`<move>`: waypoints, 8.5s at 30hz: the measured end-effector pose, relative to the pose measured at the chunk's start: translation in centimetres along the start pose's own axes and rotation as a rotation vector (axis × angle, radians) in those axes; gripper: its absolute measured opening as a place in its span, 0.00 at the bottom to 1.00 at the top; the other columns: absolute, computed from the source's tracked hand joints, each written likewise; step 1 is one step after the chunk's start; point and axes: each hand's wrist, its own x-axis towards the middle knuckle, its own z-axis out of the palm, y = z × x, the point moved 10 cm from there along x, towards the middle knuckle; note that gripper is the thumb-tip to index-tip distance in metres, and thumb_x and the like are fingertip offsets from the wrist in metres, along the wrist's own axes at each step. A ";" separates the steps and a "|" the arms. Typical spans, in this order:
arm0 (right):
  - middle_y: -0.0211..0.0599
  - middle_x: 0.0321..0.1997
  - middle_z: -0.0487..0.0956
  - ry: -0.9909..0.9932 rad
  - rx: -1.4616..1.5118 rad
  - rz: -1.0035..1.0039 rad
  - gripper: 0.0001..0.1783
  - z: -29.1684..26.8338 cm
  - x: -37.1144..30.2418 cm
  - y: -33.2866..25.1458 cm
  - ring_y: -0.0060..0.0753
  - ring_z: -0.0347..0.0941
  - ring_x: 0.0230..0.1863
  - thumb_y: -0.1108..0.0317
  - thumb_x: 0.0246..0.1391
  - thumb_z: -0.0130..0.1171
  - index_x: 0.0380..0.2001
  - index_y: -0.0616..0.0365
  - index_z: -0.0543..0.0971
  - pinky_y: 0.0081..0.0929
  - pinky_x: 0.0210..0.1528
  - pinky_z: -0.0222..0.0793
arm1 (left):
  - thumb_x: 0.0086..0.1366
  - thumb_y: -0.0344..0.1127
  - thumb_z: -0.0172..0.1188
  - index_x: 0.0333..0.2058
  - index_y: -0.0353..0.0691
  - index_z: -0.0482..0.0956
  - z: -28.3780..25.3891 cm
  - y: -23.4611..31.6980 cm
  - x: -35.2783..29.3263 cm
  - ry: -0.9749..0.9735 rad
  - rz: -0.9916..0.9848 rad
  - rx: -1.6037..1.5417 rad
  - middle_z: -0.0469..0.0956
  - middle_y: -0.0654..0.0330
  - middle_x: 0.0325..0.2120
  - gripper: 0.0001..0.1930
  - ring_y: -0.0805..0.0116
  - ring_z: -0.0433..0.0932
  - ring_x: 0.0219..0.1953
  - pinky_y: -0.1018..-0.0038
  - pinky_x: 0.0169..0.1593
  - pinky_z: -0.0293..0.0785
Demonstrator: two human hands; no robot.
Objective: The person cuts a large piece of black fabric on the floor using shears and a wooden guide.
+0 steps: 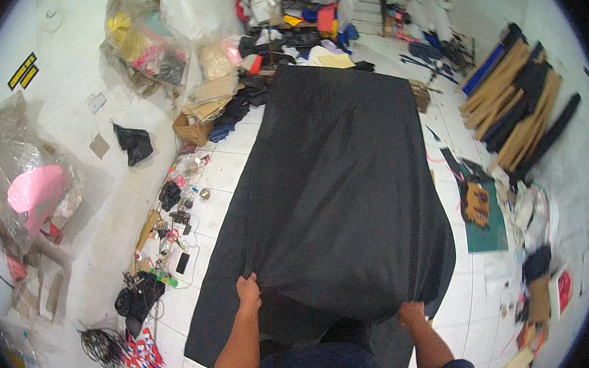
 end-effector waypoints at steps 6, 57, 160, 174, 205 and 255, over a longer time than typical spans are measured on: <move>0.43 0.54 0.80 0.092 0.066 0.101 0.22 6.7 -10.8 -4.0 0.44 0.76 0.57 0.60 0.54 0.52 0.49 0.56 0.80 0.47 0.59 0.65 | 0.67 0.30 0.54 0.50 0.23 0.71 -12.8 -7.6 -3.1 0.005 -0.040 -0.064 0.75 0.46 0.46 0.17 0.56 0.75 0.46 0.65 0.51 0.69; 0.37 0.57 0.76 0.909 0.503 0.301 0.32 80.8 -3.7 -9.2 0.44 0.66 0.65 0.79 0.39 0.58 0.54 0.53 0.74 0.56 0.72 0.45 | 0.68 0.69 0.41 0.33 0.31 0.80 -32.9 -82.3 -9.1 -0.838 -0.434 1.011 0.79 0.58 0.26 0.39 0.66 0.78 0.28 0.65 0.34 0.77; 0.46 0.29 0.81 0.316 0.513 -0.514 0.20 79.4 -6.4 -34.3 0.55 0.79 0.38 0.49 0.57 0.58 0.34 0.58 0.75 0.51 0.39 0.72 | 0.64 0.42 0.65 0.48 0.37 0.77 -45.1 -86.0 10.0 -0.397 -0.179 0.193 0.79 0.62 0.38 0.18 0.72 0.77 0.36 0.71 0.44 0.76; 0.40 0.21 0.77 0.642 1.314 0.070 0.18 94.2 -3.3 -26.4 0.39 0.75 0.24 0.53 0.59 0.61 0.25 0.56 0.76 0.36 0.30 0.69 | 0.60 0.34 0.66 0.51 0.22 0.72 -46.4 -84.9 8.0 -0.216 0.003 0.313 0.74 0.44 0.45 0.25 0.51 0.73 0.44 0.56 0.41 0.75; 0.48 0.40 0.84 0.686 0.944 0.862 0.21 104.1 -0.4 7.8 0.47 0.81 0.43 0.51 0.57 0.62 0.41 0.59 0.84 0.37 0.46 0.75 | 0.63 0.37 0.59 0.44 0.15 0.73 -49.2 -84.7 10.9 -0.141 0.115 0.504 0.77 0.45 0.42 0.23 0.53 0.76 0.40 0.58 0.42 0.74; 0.51 0.71 0.59 0.633 0.574 0.021 0.35 85.7 1.5 -29.7 0.54 0.54 0.72 0.58 0.55 0.65 0.65 0.51 0.66 0.50 0.70 0.52 | 0.67 0.47 0.61 0.36 0.36 0.70 -62.0 -82.4 15.7 0.276 0.115 0.077 0.72 0.60 0.22 0.18 0.71 0.71 0.21 0.73 0.22 0.73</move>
